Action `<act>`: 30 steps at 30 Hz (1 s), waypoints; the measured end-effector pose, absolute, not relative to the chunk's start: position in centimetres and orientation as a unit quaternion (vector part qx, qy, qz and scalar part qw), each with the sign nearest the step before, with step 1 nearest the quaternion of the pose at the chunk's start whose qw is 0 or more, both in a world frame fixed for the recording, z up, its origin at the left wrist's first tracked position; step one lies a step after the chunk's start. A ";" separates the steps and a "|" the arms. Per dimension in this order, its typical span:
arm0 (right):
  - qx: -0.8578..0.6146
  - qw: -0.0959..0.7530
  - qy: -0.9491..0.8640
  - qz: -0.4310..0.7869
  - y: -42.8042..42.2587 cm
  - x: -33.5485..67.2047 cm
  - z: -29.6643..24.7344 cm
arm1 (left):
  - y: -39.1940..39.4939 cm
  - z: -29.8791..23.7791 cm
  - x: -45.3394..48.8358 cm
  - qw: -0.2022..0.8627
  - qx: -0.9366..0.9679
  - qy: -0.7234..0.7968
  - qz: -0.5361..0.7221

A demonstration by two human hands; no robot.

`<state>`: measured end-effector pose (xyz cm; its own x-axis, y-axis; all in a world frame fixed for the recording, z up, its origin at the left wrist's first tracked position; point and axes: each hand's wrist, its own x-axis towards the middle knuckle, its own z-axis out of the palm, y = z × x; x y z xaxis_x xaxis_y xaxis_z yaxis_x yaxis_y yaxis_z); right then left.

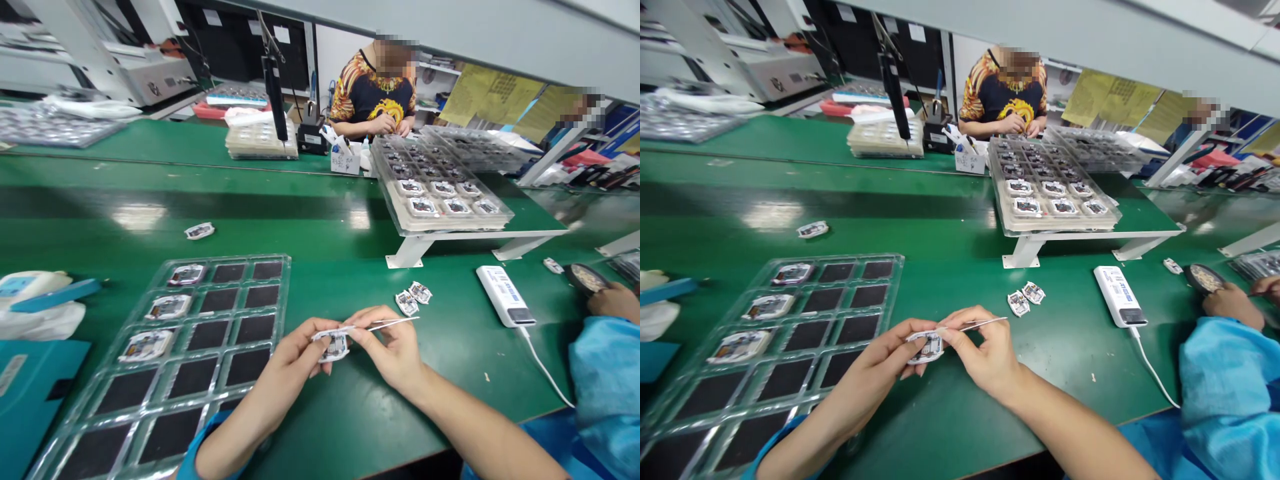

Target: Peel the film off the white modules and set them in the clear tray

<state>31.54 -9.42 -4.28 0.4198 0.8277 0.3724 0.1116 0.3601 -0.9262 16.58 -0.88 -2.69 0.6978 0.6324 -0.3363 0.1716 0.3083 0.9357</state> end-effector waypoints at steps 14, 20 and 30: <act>-0.496 0.659 -0.539 0.171 -9.3 31.3 -4.2 | -0.9 -3.0 16.6 0.741 0.542 0.352 0.183; -0.531 0.634 -0.544 0.142 -9.2 31.6 -3.7 | -0.6 -3.9 16.3 0.737 0.564 0.336 0.161; -0.490 0.654 -0.573 0.057 -9.2 31.3 -2.6 | 5.4 -3.1 18.7 0.565 0.737 0.347 0.130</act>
<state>31.32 -9.25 -2.60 0.3370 0.6357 0.6945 0.4875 0.5133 -0.7064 18.70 5.41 -3.11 0.7253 0.6584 -0.2011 0.3657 -0.1210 0.9228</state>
